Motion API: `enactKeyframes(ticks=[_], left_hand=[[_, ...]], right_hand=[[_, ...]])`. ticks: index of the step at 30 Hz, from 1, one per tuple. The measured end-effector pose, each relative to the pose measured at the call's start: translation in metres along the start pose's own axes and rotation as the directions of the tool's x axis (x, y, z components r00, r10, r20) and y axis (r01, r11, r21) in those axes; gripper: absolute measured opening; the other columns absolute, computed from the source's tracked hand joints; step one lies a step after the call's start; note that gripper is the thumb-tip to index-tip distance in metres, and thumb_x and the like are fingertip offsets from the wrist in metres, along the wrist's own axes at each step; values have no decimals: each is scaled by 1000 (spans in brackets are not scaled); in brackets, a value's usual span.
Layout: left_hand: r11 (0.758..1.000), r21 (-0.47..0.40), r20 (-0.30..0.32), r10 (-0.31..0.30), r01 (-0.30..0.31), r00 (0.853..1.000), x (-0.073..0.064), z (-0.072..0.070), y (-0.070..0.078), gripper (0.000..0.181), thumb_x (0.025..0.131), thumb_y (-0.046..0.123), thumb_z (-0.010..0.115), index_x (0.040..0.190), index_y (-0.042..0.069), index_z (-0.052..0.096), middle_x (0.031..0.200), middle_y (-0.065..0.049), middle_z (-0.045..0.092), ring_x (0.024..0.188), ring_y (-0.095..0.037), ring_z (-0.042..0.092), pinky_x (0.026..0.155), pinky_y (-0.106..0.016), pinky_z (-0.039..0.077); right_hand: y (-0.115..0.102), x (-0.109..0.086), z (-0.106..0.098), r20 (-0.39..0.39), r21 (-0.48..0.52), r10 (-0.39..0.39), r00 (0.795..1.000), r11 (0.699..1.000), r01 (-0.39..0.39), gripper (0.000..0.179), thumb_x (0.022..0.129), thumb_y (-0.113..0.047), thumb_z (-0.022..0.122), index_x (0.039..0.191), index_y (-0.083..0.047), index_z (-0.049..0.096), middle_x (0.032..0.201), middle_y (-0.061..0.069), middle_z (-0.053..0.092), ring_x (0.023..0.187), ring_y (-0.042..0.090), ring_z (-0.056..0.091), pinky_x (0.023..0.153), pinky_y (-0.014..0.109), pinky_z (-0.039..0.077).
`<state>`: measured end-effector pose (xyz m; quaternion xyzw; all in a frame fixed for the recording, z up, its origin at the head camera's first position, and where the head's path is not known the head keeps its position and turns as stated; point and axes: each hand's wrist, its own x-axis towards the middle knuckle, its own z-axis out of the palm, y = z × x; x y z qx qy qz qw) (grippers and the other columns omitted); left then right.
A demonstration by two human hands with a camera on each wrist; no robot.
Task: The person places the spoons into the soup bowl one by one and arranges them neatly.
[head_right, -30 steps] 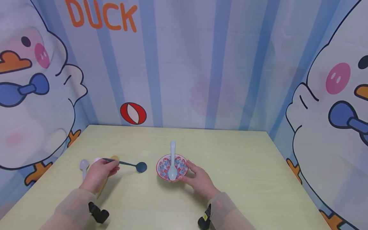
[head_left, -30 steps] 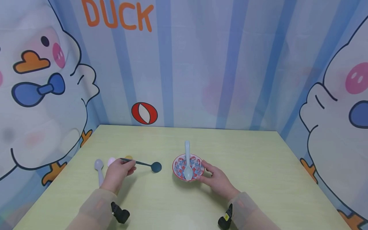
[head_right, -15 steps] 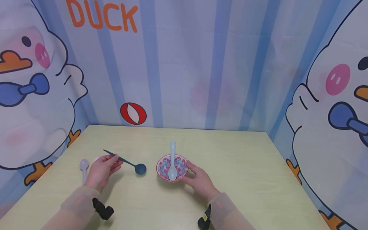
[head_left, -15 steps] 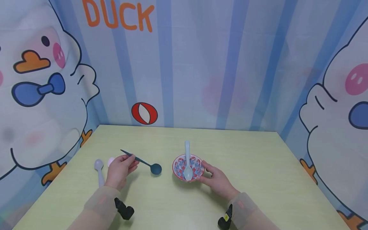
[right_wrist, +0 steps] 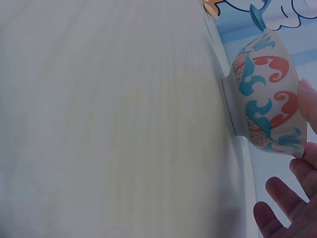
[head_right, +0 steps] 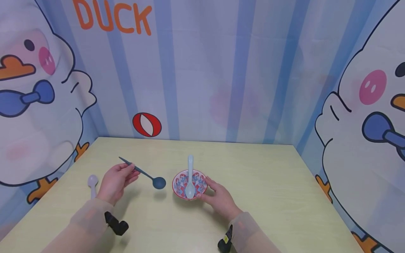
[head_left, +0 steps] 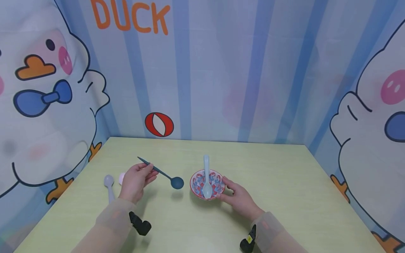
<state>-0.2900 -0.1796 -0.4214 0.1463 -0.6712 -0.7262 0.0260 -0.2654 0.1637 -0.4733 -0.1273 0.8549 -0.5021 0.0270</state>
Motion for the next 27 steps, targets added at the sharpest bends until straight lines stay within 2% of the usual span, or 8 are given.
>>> enactKeyframes(ticks=[7,20,27], left_hand=[[1000,9,4,0,0,1000,1,8,11,45,92,28,65,127,6,48,111,-12,63,94,-19,68,80,-26,54],[999,6,60,33,-33,998,4,32,24,39,93,25,64,124,4,52,109,-13,64,92,-20,68,79,-27,54],[997,58,94,40,-46,995,4,43,29,37,95,24,62,125,5,52,110,-14,64,91,-19,68,79,-26,54]], right_hand=[[1,1,1,0,-11,-5,1000,1000,5,65,87,-27,72,144,-13,45,151,4,36,141,31,27,109,54,27],[5,2,1,-6,-20,-15,1000,1000,15,66,87,-29,72,144,-14,44,151,3,36,140,32,28,108,55,28],[3,1,2,-4,-12,7,1000,1000,-7,65,87,-27,71,145,-15,43,152,2,35,141,31,27,108,55,28]])
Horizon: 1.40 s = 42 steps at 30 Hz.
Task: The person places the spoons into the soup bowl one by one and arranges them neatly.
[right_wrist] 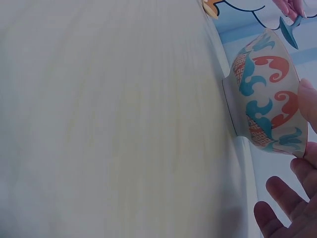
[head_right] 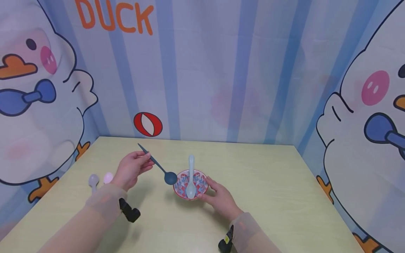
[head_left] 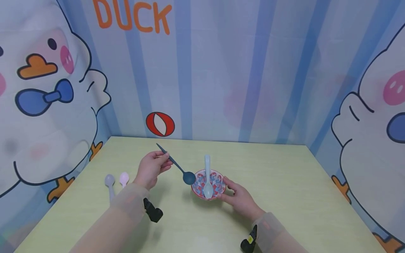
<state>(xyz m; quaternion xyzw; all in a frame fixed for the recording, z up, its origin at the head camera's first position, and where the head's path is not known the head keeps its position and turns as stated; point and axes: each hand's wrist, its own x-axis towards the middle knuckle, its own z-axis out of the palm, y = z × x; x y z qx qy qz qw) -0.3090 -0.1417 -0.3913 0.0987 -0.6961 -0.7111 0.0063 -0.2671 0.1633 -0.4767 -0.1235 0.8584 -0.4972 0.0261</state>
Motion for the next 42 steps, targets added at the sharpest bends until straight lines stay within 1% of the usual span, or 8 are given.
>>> enactKeyframes(ticks=[5,10,17,22,26,33,42], left_hand=[[1000,20,19,-2,2,1000,3,9,1,34,95,23,61,124,5,52,110,-15,64,93,-22,67,79,-27,54],[1000,24,36,-1,0,999,6,18,1,31,95,21,61,121,6,54,109,-15,65,93,-23,68,79,-28,54],[1000,30,60,-7,5,998,12,28,0,29,94,19,62,119,6,56,107,-15,66,97,-28,67,78,-28,55],[999,42,77,-20,17,997,14,35,0,28,94,18,63,118,6,56,106,-15,66,92,-24,68,77,-29,55],[997,76,86,-31,25,996,15,40,-2,27,93,18,64,117,6,57,104,-14,67,88,-21,68,77,-29,55],[993,118,103,-37,24,994,17,48,-5,26,93,18,65,115,5,58,101,-14,67,85,-21,68,76,-28,55],[983,183,140,-58,32,989,22,58,-10,25,93,18,65,113,5,59,97,-13,67,82,-20,68,75,-28,56]], right_hand=[[1,0,0,0,-5,1,1000,1000,-1,66,87,-27,71,145,-15,43,152,2,35,141,31,28,108,54,28],[1,0,0,1,-15,-17,1000,1000,17,65,88,-28,71,145,-14,43,152,3,36,140,32,29,107,55,30],[0,0,0,2,-13,-17,1000,1000,17,66,87,-28,71,145,-13,44,151,3,36,140,32,29,107,55,31],[0,1,0,3,-16,-11,1000,1000,11,65,88,-27,71,145,-14,43,151,3,37,140,31,30,107,54,31],[0,1,0,7,-15,-8,1000,1000,8,65,88,-27,71,145,-15,43,152,3,36,140,32,29,107,55,30],[-1,1,0,8,-10,12,1000,1000,-11,66,88,-27,71,146,-15,42,152,4,35,141,32,27,109,55,27],[2,1,-1,13,-3,-1,1000,1000,1,66,88,-27,71,145,-15,43,152,4,35,140,32,28,108,55,28]])
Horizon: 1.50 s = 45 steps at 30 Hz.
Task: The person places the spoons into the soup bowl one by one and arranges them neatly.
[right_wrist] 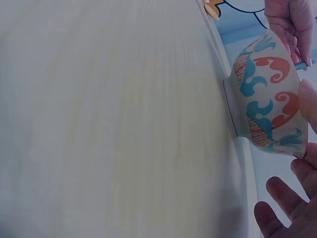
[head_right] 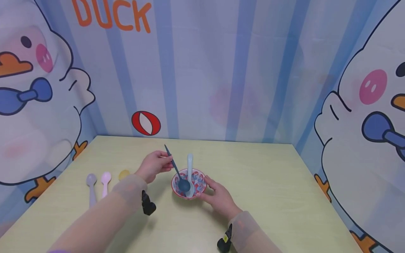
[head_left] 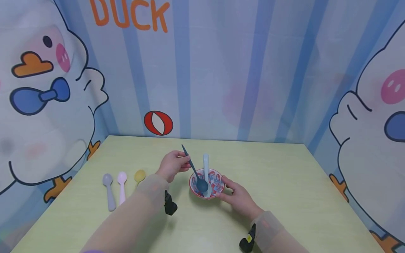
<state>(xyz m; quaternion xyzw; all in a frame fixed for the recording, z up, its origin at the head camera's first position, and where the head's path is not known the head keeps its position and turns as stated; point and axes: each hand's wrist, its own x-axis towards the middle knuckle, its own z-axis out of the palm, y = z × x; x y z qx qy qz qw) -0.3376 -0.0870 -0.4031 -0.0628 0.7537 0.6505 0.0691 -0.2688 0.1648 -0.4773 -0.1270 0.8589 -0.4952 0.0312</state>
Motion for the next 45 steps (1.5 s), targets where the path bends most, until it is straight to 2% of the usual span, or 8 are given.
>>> enactKeyframes(ticks=[12,17,26,31,36,41,45], left_hand=[[998,50,49,21,-23,999,8,15,-6,22,93,17,65,110,4,60,95,-13,68,83,-23,68,74,-30,56],[997,72,56,14,-18,998,9,21,-9,23,93,16,65,111,4,59,97,-12,67,81,-21,66,76,-30,56],[990,143,45,15,-21,999,15,27,-14,21,94,16,64,110,4,61,102,-11,65,92,-24,62,89,-37,51],[986,167,47,-6,-2,999,17,30,-16,28,93,17,64,118,5,60,109,-11,64,100,-27,60,94,-42,47],[988,156,51,-14,6,999,16,34,-18,35,92,15,65,124,5,59,112,-11,64,102,-27,59,95,-43,47],[994,111,50,-29,24,998,18,36,-21,36,91,12,66,126,5,58,111,-11,64,101,-27,61,92,-42,48],[993,113,39,-37,33,999,21,37,-24,36,90,13,66,125,6,59,111,-10,64,101,-27,60,93,-43,47]], right_hand=[[1,0,1,0,-18,-12,1000,1000,12,64,89,-27,70,146,-15,42,152,4,36,139,32,31,106,56,31],[-2,-1,1,0,-11,-7,1000,1000,7,63,89,-26,70,145,-16,43,152,4,36,139,32,30,106,56,31],[-4,-1,0,2,-9,-6,1000,1000,6,64,88,-27,71,145,-16,43,152,3,36,140,31,29,107,56,30],[-4,-1,0,6,-9,4,1000,1000,-4,65,88,-28,71,146,-16,43,152,2,36,140,31,29,107,56,30],[-2,0,0,0,-13,12,1000,1000,-12,66,88,-28,71,146,-16,43,152,2,36,140,31,29,107,56,30],[-2,0,1,-5,-9,26,1000,1000,-26,67,87,-29,72,146,-18,42,152,0,35,140,31,29,107,56,29],[-3,0,1,-5,-10,25,1000,1000,-25,67,87,-29,72,146,-17,42,152,1,36,140,31,29,107,56,29]])
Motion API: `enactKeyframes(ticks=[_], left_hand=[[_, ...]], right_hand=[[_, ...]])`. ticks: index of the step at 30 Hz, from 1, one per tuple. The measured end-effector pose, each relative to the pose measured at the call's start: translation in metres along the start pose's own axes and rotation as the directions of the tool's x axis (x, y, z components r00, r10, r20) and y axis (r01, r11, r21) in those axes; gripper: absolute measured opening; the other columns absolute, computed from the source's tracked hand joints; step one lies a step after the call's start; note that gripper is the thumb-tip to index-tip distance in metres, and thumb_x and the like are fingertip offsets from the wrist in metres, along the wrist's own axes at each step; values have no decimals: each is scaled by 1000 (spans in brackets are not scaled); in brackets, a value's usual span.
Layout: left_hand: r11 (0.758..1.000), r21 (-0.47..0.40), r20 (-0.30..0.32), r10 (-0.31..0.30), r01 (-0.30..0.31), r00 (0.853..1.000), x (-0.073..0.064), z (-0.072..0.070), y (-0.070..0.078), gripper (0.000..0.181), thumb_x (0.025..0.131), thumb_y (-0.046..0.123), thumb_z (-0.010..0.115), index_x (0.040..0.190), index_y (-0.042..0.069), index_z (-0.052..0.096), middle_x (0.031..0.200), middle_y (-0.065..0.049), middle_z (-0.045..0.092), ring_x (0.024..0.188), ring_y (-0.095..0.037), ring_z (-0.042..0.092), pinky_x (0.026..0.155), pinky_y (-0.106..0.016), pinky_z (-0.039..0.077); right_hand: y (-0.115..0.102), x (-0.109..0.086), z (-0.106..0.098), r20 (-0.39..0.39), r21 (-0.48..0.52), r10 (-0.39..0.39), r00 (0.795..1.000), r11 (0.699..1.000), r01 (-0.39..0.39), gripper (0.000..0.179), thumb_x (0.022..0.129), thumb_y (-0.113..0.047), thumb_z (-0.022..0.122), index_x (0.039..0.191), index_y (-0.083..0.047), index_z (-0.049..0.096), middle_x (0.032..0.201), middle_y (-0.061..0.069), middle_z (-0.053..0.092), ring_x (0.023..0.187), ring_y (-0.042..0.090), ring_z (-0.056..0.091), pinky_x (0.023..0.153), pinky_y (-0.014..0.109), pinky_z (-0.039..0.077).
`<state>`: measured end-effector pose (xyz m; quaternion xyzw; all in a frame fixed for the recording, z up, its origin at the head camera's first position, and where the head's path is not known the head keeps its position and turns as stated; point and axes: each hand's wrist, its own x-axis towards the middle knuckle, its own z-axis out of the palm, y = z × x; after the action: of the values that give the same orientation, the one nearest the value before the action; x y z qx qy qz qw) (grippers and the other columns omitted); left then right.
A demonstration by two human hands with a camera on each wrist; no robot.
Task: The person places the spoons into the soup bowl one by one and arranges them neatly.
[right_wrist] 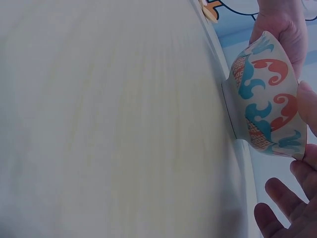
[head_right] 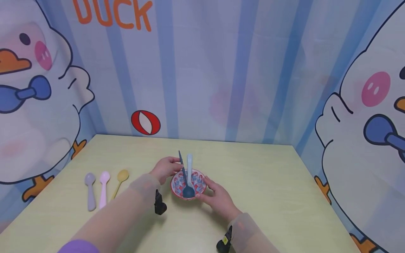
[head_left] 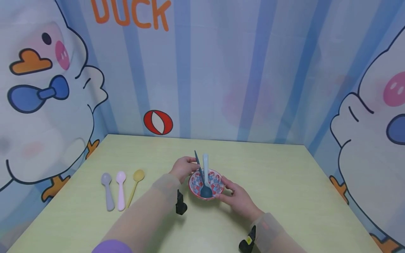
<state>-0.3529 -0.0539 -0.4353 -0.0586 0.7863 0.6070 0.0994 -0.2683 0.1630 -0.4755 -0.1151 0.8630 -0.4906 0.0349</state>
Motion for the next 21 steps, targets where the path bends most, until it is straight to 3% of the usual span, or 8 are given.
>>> enactKeyframes(ticks=[8,13,21], left_hand=[[999,45,-3,21,-21,1000,3,5,-1,36,88,13,69,122,6,61,117,-11,63,111,-28,56,99,-45,42],[999,54,-4,1,-1,1000,2,7,0,37,87,14,71,122,8,62,123,-11,60,119,-30,51,103,-48,38],[996,79,4,-30,29,1000,2,9,1,34,85,14,73,118,9,63,116,-9,62,113,-27,53,100,-46,42]], right_hand=[[-1,-1,0,2,5,-24,1000,1000,24,66,88,-27,71,146,-14,42,151,4,36,139,33,30,107,57,29],[-1,-1,0,7,12,-22,1000,1000,22,66,88,-28,71,146,-15,42,152,4,35,140,32,29,107,57,28],[-1,-1,-1,3,12,-10,1000,1000,10,66,87,-27,72,146,-17,43,152,1,36,139,31,31,107,56,30]])
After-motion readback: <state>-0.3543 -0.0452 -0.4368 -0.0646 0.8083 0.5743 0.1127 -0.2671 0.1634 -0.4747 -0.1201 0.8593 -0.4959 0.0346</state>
